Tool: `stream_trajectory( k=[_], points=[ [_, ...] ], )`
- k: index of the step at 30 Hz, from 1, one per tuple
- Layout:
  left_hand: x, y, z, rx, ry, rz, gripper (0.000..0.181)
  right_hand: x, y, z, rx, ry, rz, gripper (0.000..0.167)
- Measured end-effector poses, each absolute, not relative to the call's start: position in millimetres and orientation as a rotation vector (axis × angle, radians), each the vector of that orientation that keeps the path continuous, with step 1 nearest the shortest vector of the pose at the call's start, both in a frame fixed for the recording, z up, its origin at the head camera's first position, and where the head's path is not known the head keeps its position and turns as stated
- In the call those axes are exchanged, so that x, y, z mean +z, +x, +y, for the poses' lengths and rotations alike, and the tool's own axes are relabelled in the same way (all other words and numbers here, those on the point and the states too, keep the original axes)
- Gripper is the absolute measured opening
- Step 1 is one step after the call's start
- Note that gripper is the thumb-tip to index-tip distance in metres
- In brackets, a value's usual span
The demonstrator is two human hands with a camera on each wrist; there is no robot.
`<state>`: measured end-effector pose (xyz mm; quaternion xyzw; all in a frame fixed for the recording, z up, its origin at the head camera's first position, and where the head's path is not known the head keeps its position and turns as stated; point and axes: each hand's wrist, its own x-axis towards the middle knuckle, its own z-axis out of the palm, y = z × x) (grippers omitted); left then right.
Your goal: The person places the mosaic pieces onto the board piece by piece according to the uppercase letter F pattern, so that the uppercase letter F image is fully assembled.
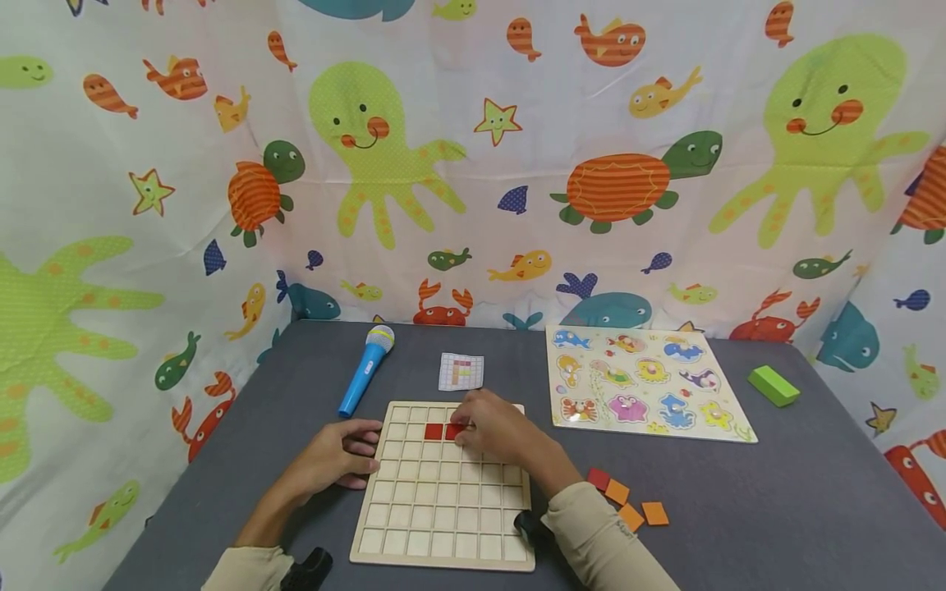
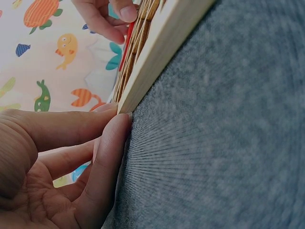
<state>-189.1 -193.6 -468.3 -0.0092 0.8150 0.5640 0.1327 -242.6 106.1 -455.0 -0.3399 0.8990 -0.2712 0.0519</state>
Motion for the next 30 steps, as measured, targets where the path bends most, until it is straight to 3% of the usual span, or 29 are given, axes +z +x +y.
stream_trajectory(
  k=[30],
  points=[
    [-471, -191, -193, 1.642, -0.035, 2.373, 0.063, -447, -237, 124, -0.936, -0.948, 2.678, 0.022]
  ],
)
